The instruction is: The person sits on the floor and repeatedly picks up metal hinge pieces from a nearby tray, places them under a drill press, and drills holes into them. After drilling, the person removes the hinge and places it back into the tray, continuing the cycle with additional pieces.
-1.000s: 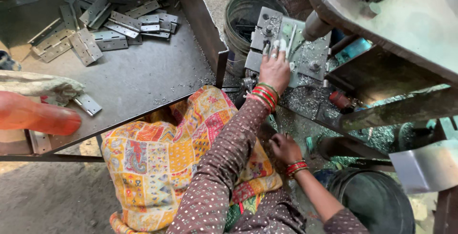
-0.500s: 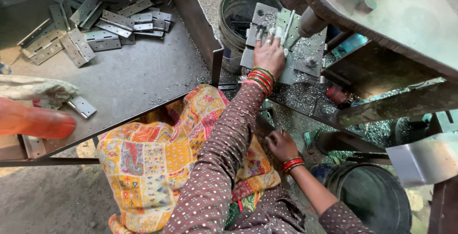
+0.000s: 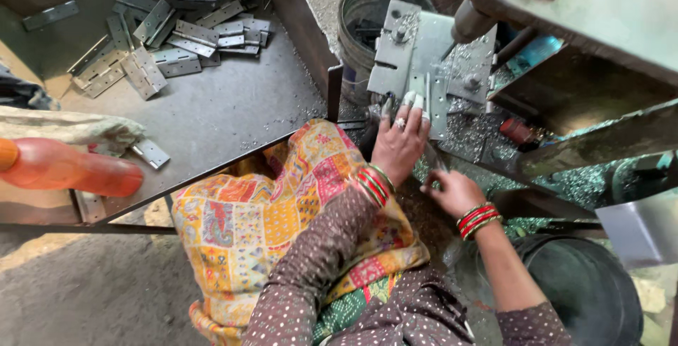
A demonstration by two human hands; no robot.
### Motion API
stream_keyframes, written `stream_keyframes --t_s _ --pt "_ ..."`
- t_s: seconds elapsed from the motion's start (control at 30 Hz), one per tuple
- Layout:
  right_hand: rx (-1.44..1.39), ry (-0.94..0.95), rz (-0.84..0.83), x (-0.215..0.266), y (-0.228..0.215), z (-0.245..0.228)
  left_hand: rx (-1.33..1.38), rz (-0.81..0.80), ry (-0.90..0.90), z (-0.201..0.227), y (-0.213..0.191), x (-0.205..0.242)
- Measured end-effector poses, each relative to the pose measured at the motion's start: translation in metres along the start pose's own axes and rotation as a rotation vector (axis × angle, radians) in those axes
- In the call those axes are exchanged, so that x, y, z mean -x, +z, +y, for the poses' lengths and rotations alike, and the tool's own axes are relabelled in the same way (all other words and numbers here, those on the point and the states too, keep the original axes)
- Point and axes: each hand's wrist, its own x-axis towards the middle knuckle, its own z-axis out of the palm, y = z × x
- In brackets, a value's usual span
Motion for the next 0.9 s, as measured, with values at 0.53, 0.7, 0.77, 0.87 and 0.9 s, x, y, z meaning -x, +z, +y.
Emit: stream_keyframes --t_s 0.53,0.7,0.77,0.87,0.9 --pt "0.004 0.039 0.017 0.002 -0.005 -0.002 -0.164 -0.102 -0.059 -0.013 0.038 -0.057" --pt "0.004 0.053 0.002 0.002 -0.001 -0.005 -0.110 -0.171 -0.243 -0.040 0.040 -0.041" --pt "0.041 0.076 -0.019 0.004 -0.002 -0.006 -0.176 -0.195 -0.292 -0.039 0.035 -0.037" --pt "0.004 0.061 0.003 0.000 -0.009 -0.007 -0.082 -0.342 -0.173 -0.023 0.031 -0.034" --pt "-0.004 0.045 0.007 -0.001 -0.010 -0.008 -0.060 -0.270 -0.175 -0.018 0.033 -0.035"
